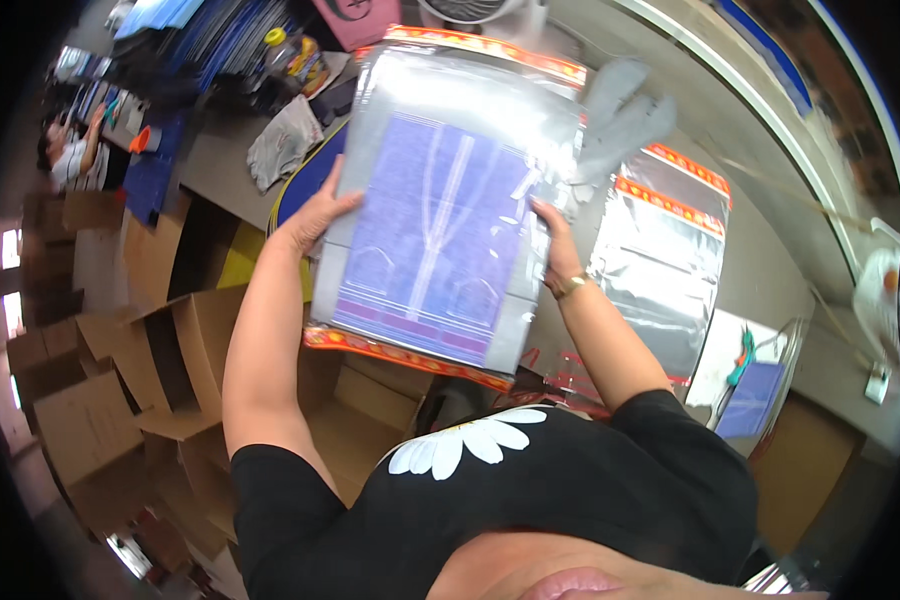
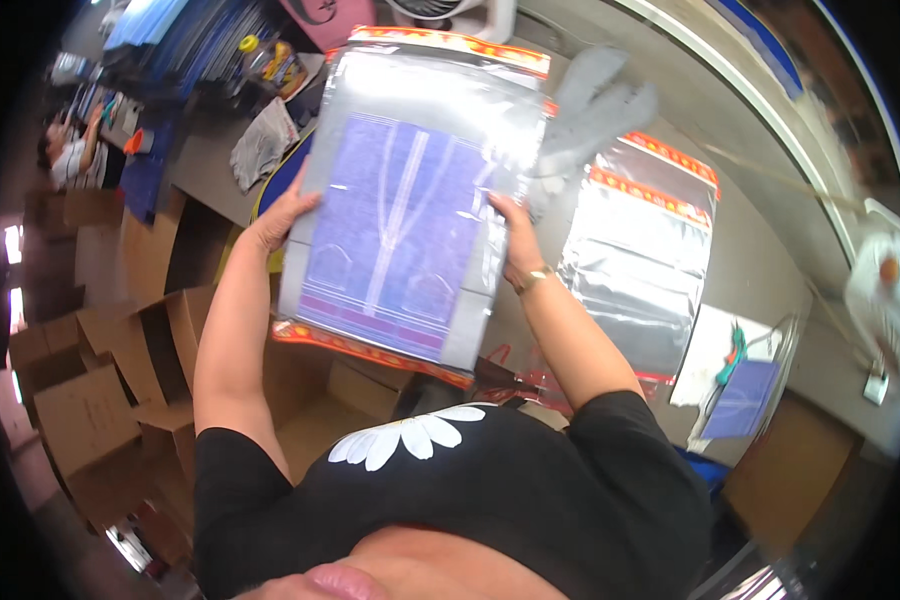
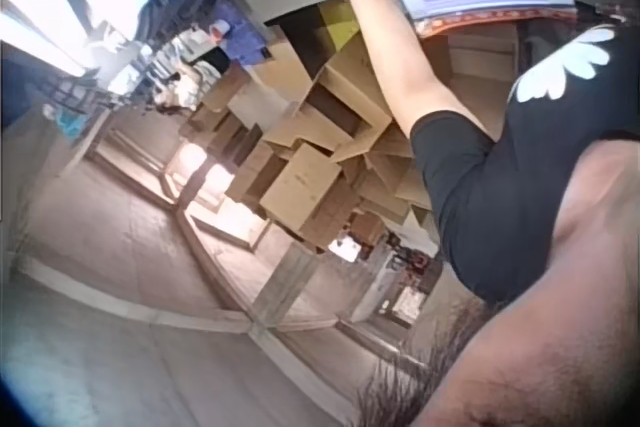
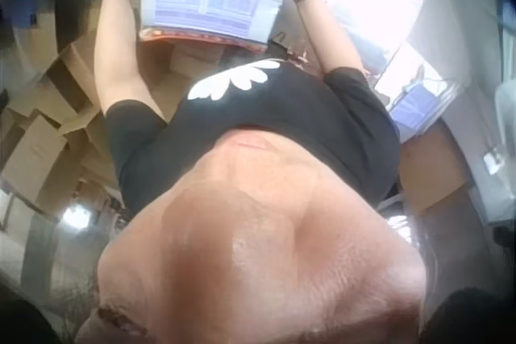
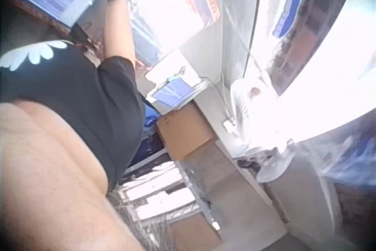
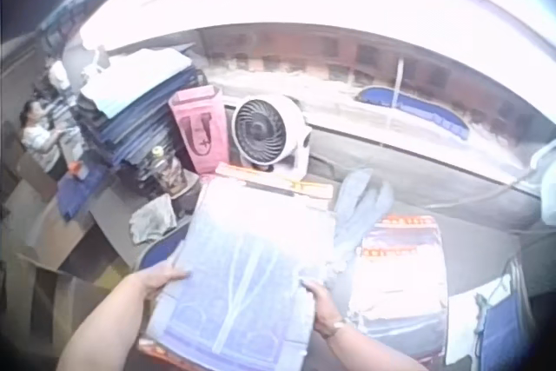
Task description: The person inserts flat items into clear plastic bags and places them into a cardboard box. They handle multiple items one at a time, including gray sheets and blue patterned sheets, and stack the packaged items inside the box.
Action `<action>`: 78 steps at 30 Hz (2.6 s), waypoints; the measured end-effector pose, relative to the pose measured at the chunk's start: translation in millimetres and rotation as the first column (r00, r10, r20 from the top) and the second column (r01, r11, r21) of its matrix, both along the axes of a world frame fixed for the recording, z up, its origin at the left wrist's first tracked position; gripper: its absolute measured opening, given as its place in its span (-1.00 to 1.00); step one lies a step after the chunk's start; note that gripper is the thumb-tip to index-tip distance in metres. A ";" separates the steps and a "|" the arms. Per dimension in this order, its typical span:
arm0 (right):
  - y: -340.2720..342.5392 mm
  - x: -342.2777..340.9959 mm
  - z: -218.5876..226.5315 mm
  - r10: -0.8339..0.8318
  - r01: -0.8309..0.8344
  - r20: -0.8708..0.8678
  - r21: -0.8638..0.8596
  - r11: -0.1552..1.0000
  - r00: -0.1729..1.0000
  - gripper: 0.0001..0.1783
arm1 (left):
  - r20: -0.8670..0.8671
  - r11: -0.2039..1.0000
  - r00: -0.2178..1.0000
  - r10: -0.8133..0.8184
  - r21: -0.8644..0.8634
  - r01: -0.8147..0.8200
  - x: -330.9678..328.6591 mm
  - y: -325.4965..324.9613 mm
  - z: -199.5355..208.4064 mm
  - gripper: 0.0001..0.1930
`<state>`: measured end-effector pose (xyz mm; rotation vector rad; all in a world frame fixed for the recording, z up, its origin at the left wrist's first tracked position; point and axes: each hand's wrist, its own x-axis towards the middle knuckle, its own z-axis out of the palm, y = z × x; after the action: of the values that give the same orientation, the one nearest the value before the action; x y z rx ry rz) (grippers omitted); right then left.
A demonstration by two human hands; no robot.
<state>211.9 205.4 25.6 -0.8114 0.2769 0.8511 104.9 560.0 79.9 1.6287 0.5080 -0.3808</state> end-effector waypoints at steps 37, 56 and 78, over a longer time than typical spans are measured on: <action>-10.9 93.7 39.5 0.099 0.351 0.644 -0.533 0.770 0.759 -0.47 | 0.591 0.964 0.802 0.083 0.155 -0.214 -90.8 -66.8 9.3 0.53; 55.1 78.3 155.7 0.391 -0.233 0.802 -0.318 0.919 0.451 -0.45 | 0.583 0.544 0.236 0.777 -0.434 -0.718 -148.6 -135.3 50.2 0.07; 265.7 -39.7 -15.5 0.981 -0.858 -0.053 -0.476 -0.190 -0.188 -0.59 | -0.561 -0.173 0.212 0.801 -0.554 -0.814 -286.6 -136.3 -117.7 -0.42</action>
<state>172.2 471.1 10.1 -1.5608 -0.7975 2.2132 -181.7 423.7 -37.7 0.0779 1.1110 0.4078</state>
